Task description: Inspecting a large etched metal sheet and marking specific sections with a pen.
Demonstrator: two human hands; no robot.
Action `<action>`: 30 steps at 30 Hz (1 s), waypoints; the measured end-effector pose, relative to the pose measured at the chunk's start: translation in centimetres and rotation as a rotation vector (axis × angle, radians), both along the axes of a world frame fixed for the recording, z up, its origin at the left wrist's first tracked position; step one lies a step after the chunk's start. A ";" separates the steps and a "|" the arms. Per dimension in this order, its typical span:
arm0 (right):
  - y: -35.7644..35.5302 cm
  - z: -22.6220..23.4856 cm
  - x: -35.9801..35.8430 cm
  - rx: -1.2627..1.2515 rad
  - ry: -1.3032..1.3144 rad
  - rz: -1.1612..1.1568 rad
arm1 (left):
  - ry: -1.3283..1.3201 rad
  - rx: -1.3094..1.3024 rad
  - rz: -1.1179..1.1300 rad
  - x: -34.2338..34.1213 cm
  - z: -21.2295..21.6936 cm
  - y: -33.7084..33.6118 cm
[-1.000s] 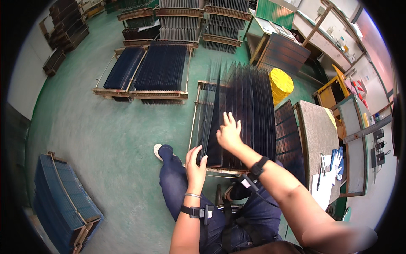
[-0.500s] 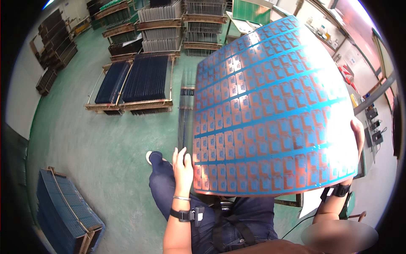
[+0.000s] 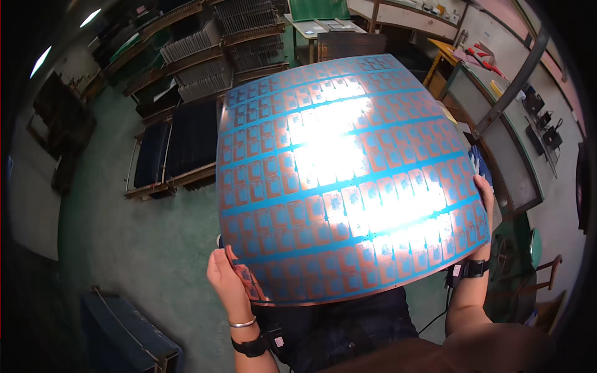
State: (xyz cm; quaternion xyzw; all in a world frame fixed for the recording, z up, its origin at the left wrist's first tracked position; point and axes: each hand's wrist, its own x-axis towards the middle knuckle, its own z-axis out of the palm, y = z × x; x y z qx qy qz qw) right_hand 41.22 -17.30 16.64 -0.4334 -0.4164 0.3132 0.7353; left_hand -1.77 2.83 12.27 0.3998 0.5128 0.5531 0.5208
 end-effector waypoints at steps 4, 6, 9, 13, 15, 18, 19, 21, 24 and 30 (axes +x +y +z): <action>1.6 -1.4 1.8 -0.326 0.454 -0.317 | 0.106 -0.006 -0.001 -1.2 1.3 -1.0; 2.4 -1.5 1.1 -0.321 0.368 -0.402 | 0.112 0.038 0.019 -1.7 0.9 -0.9; 4.1 0.4 -2.2 -0.344 0.432 -0.404 | 0.220 0.147 0.076 -1.6 1.5 -1.0; 3.4 -1.1 -0.6 -0.315 0.399 -0.252 | 0.170 0.144 0.023 -2.0 1.8 -1.4; 3.5 -1.2 -0.5 -0.296 0.425 -0.265 | 0.189 0.129 0.054 -2.2 1.5 -1.3; 3.6 -1.8 -0.2 -0.272 0.442 -0.280 | 0.207 0.074 0.105 -1.8 2.0 -1.5; 3.5 -1.9 0.0 -0.265 0.431 -0.285 | 0.204 0.073 0.094 -1.8 1.9 -1.4; 3.5 -1.8 -0.1 -0.265 0.390 -0.303 | 0.191 0.052 0.085 -2.1 1.7 -1.4; 3.7 -1.2 -1.0 -0.265 0.340 -0.341 | 0.196 0.000 0.077 -2.0 2.1 -1.6; 3.5 0.0 -1.6 -0.232 0.353 -0.255 | 0.221 0.053 0.078 -2.5 0.9 -1.1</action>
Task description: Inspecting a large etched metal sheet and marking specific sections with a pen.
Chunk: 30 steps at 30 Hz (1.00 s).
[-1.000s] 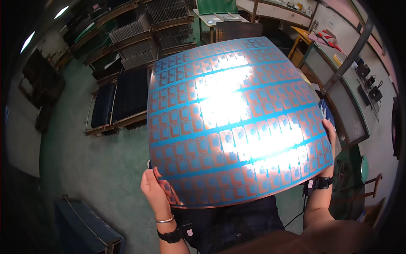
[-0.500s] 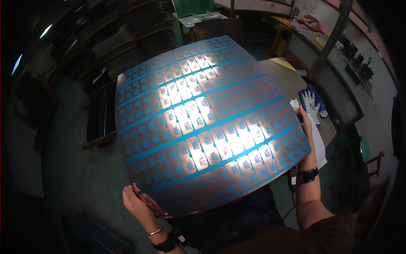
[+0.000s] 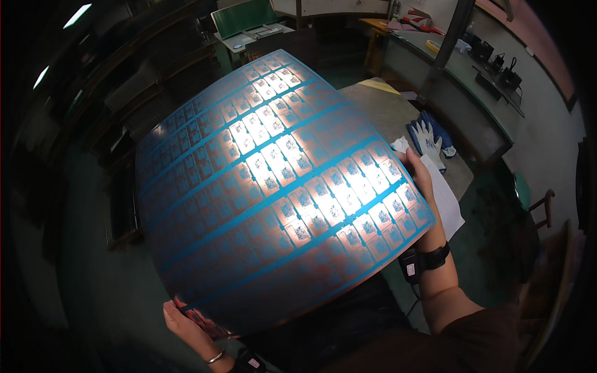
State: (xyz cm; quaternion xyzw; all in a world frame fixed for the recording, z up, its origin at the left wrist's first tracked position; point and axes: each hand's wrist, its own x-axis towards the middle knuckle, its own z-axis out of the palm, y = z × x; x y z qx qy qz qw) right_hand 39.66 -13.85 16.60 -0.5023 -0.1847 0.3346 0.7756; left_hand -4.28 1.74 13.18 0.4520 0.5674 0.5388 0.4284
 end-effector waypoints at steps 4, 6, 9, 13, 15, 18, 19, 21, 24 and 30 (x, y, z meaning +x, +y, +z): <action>0.4 0.5 -0.7 -0.036 -0.025 -0.032 | 0.036 0.050 0.034 1.2 0.8 -0.2; 0.5 1.3 -1.1 -0.062 -0.053 -0.027 | 0.104 0.038 0.113 1.4 0.8 -0.3; 0.3 1.6 -1.4 -0.064 -0.110 0.016 | 0.149 0.083 0.096 0.0 -0.5 0.2; 0.1 2.1 -1.8 -0.069 -0.123 0.010 | 0.325 0.068 0.071 1.4 1.9 -1.2; 0.2 2.1 -1.9 -0.078 -0.121 0.015 | 0.457 0.033 0.032 2.0 3.0 -1.7; -0.1 1.9 -1.8 -0.110 -0.126 0.016 | 0.467 0.067 0.050 1.7 2.5 -1.6; -0.1 2.1 -1.8 -0.119 -0.139 0.025 | 0.470 0.064 0.057 1.4 2.2 -1.5; -0.2 2.0 -1.9 -0.125 -0.153 0.036 | 0.472 0.063 0.067 1.4 2.3 -1.5; -0.4 1.3 -2.0 -0.106 -0.166 0.092 | 0.509 0.029 0.088 1.7 3.0 -1.8; -0.7 -0.5 -1.2 0.001 -0.077 0.306 | 0.504 0.095 0.132 -1.6 0.2 -0.4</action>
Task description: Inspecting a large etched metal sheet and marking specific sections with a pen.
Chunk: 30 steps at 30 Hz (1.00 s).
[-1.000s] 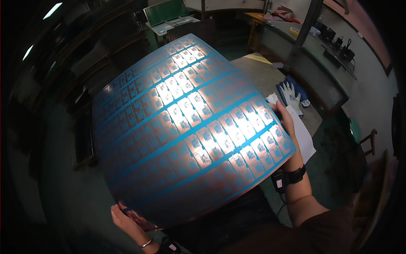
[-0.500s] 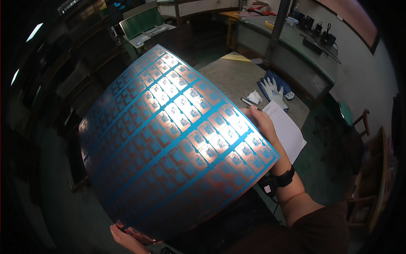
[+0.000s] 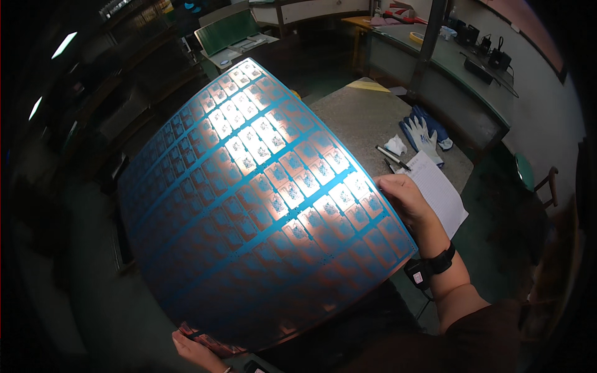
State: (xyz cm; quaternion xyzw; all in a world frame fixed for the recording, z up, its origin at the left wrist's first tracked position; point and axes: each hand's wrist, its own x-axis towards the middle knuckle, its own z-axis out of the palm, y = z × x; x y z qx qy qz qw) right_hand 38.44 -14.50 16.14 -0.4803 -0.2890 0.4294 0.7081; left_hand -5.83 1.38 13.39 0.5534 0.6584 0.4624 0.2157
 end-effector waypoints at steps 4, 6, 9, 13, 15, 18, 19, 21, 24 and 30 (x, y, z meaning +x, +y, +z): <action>-0.3 -2.4 2.7 -0.143 0.050 0.219 | -0.055 0.176 0.024 -2.8 -1.4 1.5; 0.6 -2.1 2.1 -0.173 0.104 0.244 | -0.061 0.089 -0.014 -3.5 -0.7 1.3; 2.3 -0.7 1.0 -0.164 0.126 0.221 | -0.008 0.166 -0.052 -4.3 -0.9 2.0; 4.3 -0.7 0.0 -0.012 0.257 0.082 | 0.035 0.168 -0.138 -4.4 0.6 2.7; 4.4 -1.4 0.3 0.028 0.237 0.057 | 0.035 0.135 -0.256 -4.7 1.4 3.7; 4.3 -1.9 1.0 0.094 0.236 0.017 | -0.636 -0.176 -0.405 -5.1 5.1 3.3; 4.3 -1.8 1.0 0.149 0.293 0.028 | -0.994 -0.138 -0.747 -6.7 4.8 4.2; 4.6 -2.7 1.0 0.206 0.422 0.031 | -1.150 -0.009 -0.693 -4.5 6.2 3.4; 6.0 -3.3 -1.1 0.353 0.527 -0.008 | -1.647 0.050 -0.579 -1.9 5.3 2.4; 7.6 -5.8 -5.6 0.492 0.667 -0.026 | -1.543 -0.208 -0.743 8.2 0.1 -1.6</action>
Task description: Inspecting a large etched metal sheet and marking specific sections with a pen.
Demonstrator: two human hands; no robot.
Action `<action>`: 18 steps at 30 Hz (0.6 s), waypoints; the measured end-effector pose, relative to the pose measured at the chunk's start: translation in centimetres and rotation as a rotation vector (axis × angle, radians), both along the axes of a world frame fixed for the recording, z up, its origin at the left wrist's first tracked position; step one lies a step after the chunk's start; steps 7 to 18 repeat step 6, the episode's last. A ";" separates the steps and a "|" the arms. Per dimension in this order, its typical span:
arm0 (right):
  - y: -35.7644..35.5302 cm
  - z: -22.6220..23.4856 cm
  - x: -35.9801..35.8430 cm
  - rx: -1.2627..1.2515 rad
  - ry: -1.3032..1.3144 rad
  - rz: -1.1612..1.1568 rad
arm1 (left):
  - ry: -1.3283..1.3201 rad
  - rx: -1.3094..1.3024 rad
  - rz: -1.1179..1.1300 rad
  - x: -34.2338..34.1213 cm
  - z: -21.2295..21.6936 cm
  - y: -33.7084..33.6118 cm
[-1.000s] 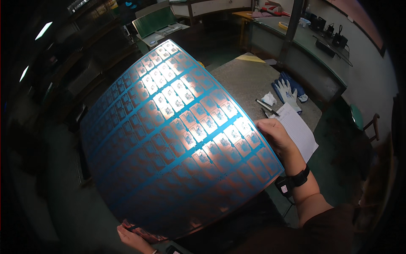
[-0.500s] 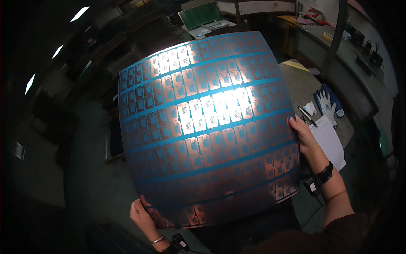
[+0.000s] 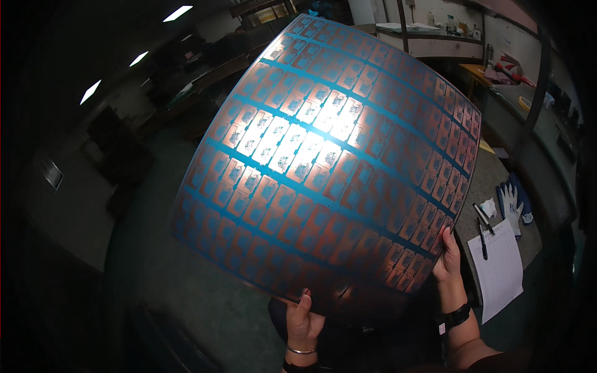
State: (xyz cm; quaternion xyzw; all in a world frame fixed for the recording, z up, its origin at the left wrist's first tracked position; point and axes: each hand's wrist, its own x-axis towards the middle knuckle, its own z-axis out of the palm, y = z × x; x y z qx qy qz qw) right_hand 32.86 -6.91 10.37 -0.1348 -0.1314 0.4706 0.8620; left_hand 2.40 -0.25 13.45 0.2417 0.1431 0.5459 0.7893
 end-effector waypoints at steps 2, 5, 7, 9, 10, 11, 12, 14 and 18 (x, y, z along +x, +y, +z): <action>-0.5 1.1 -0.3 -0.039 -0.023 -0.002 | 0.018 0.023 0.027 -0.6 0.3 0.6; -1.3 1.3 2.3 -0.037 -0.090 -0.001 | 0.005 0.113 -0.027 -3.9 -2.5 2.0; -1.0 3.5 2.2 -0.084 -0.093 0.048 | -0.077 0.278 -0.074 -4.8 -2.9 2.5; -1.0 3.5 2.2 -0.084 -0.093 0.048 | -0.077 0.278 -0.074 -4.8 -2.9 2.5; -1.0 3.5 2.2 -0.084 -0.093 0.048 | -0.077 0.278 -0.074 -4.8 -2.9 2.5; -1.0 3.5 2.2 -0.084 -0.093 0.048 | -0.077 0.278 -0.074 -4.8 -2.9 2.5; -1.0 3.5 2.2 -0.084 -0.093 0.048 | -0.077 0.278 -0.074 -4.8 -2.9 2.5; -1.0 3.5 2.2 -0.084 -0.093 0.048 | -0.077 0.278 -0.074 -4.8 -2.9 2.5; -1.0 3.5 2.2 -0.084 -0.093 0.048 | -0.077 0.278 -0.074 -4.8 -2.9 2.5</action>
